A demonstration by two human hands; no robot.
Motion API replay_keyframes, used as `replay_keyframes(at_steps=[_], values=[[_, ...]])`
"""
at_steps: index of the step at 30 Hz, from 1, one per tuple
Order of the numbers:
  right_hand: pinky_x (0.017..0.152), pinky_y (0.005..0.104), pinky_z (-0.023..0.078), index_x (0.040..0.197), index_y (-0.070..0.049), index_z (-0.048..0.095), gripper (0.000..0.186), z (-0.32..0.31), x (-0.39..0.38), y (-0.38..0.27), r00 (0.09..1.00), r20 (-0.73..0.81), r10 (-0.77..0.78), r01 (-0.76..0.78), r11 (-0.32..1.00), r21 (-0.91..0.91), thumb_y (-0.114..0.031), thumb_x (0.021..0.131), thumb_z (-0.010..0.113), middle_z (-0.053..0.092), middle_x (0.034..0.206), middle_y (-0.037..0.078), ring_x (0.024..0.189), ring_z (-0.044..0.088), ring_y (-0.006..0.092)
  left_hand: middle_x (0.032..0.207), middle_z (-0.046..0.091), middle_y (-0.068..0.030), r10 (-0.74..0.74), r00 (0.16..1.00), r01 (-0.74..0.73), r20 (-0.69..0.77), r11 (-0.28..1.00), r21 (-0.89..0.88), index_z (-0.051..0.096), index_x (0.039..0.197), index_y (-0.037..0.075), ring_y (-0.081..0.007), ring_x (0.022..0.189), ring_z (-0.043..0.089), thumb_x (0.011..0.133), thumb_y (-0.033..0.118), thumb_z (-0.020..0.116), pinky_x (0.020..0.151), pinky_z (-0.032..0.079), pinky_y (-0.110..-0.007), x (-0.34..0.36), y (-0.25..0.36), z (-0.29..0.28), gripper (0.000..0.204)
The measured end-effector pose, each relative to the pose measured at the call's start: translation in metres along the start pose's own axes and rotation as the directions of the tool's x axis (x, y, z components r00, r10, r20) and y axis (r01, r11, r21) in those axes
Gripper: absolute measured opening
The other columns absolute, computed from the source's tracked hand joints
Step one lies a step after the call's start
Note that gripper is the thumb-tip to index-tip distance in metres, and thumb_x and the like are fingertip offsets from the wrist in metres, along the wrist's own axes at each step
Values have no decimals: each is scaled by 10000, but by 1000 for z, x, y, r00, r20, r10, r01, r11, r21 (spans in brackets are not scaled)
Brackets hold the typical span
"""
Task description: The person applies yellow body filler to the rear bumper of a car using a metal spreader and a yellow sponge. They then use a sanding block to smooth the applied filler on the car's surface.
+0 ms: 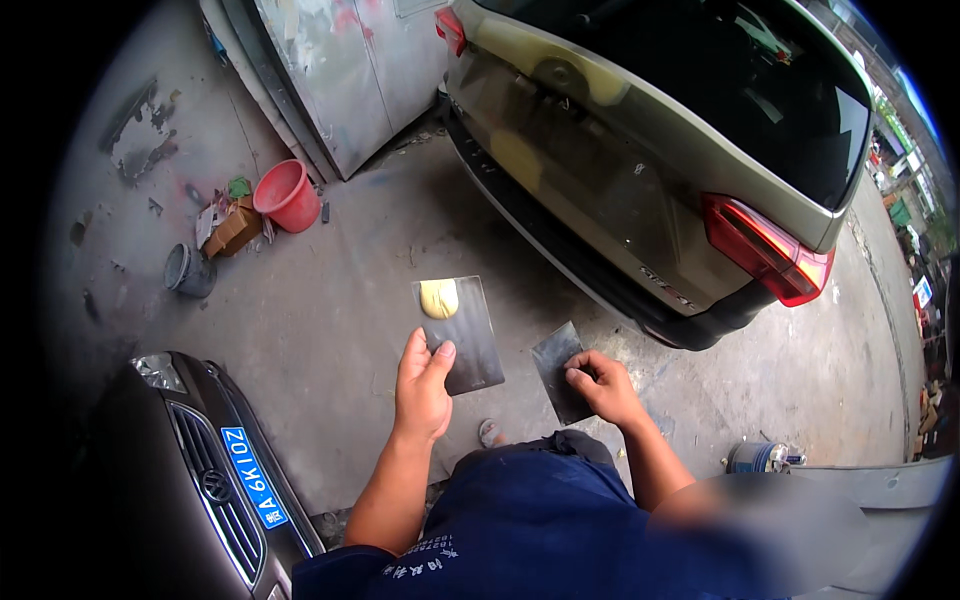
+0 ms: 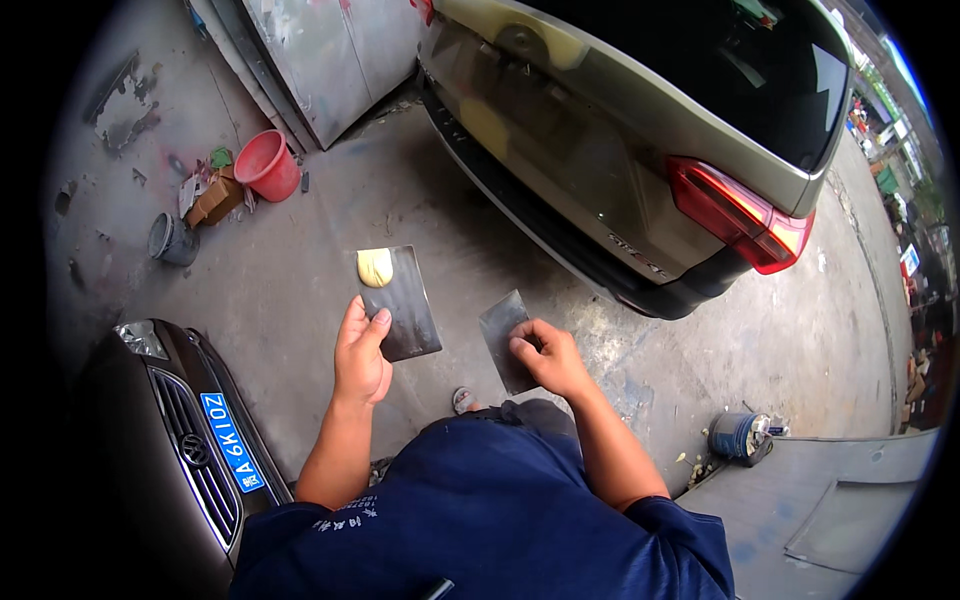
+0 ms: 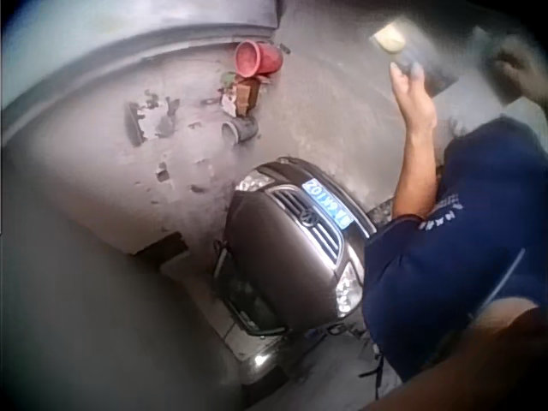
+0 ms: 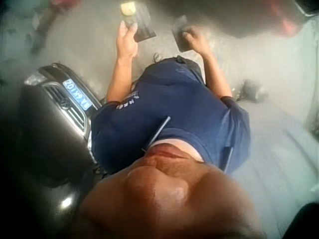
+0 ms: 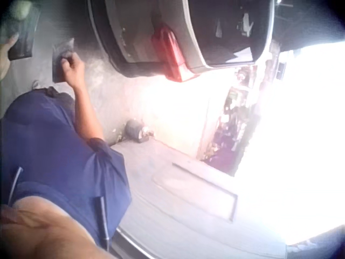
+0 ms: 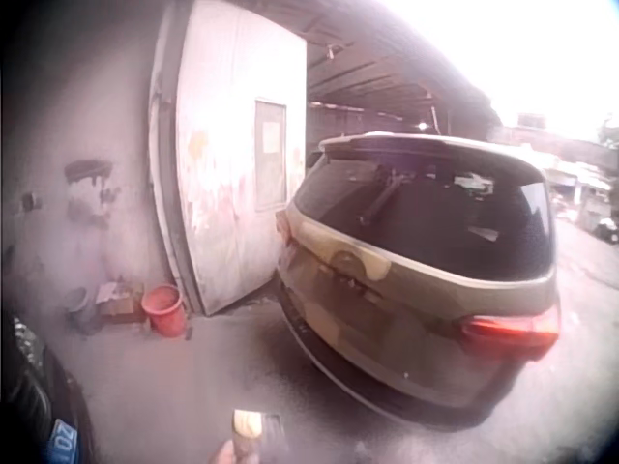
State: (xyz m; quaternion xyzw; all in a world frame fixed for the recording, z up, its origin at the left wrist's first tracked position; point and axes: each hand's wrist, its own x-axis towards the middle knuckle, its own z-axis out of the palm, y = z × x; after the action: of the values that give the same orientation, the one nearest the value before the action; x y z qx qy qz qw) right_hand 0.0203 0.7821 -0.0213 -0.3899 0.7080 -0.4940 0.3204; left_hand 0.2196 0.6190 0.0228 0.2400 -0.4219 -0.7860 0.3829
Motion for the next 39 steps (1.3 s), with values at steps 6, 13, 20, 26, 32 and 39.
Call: replay_keyframes(at_steps=[6, 13, 20, 26, 32, 39], values=[[618, 282, 477, 835, 0, 598, 243, 16, 69, -7, 991, 60, 119, -119, 993, -2, -235, 879, 642, 616, 693, 53, 677, 567, 105, 1114, 571, -57, -6, 998, 6, -63, 1000, -2, 466, 1193, 9, -95, 1001, 510, 928, 29, 458, 922, 377, -264, 64, 12, -16, 266], [772, 269, 470, 1126, -14, 513, 310, 22, 176, 9, 999, -36, -40, 48, 965, 256, -71, 850, 642, 613, 928, 53, 855, 564, 106, 1121, 563, -57, 55, 995, -51, -88, 998, 37, 470, 1165, 13, -97, 1010, 501, 914, 5, 470, 929, 370, -271, 151, 15, -24, 252], [882, 279, 434, 1379, -22, 333, 595, 28, 260, -46, 961, 216, -173, 29, 841, 540, -39, 857, 619, 583, 1115, 85, 1019, 553, 135, 1191, 530, -66, 148, 978, -160, -146, 984, -75, 429, 1217, 32, -130, 1062, 499, 930, 25, 470, 970, 367, -312, 219, 25, -17, 290], [898, 288, 424, 1370, -21, 385, 579, 48, 326, -58, 918, 327, -223, 84, 917, 390, -73, 856, 647, 563, 1169, 74, 1055, 530, 130, 1251, 507, -86, 65, 998, -67, -14, 982, -178, 358, 1334, 42, -177, 1151, 494, 959, 54, 436, 1001, 394, -358, 261, 50, -15, 383], [865, 278, 450, 1323, -36, 469, 537, 65, 391, -90, 925, 276, -259, 196, 952, 236, -123, 838, 682, 607, 1138, 101, 1024, 566, 136, 1277, 484, -81, -83, 981, 77, 177, 996, 45, 336, 1389, 49, -166, 1147, 491, 964, 59, 423, 987, 412, -334, 313, 66, -66, 434], [836, 264, 451, 1339, -17, 436, 553, 117, 460, -108, 913, 182, -365, 293, 897, 330, -69, 842, 674, 619, 1060, 62, 963, 562, 107, 1242, 515, -76, -201, 916, 48, 346, 914, 403, 377, 1383, 39, -164, 1104, 514, 937, 28, 444, 927, 427, -297, 388, 115, -123, 451]])
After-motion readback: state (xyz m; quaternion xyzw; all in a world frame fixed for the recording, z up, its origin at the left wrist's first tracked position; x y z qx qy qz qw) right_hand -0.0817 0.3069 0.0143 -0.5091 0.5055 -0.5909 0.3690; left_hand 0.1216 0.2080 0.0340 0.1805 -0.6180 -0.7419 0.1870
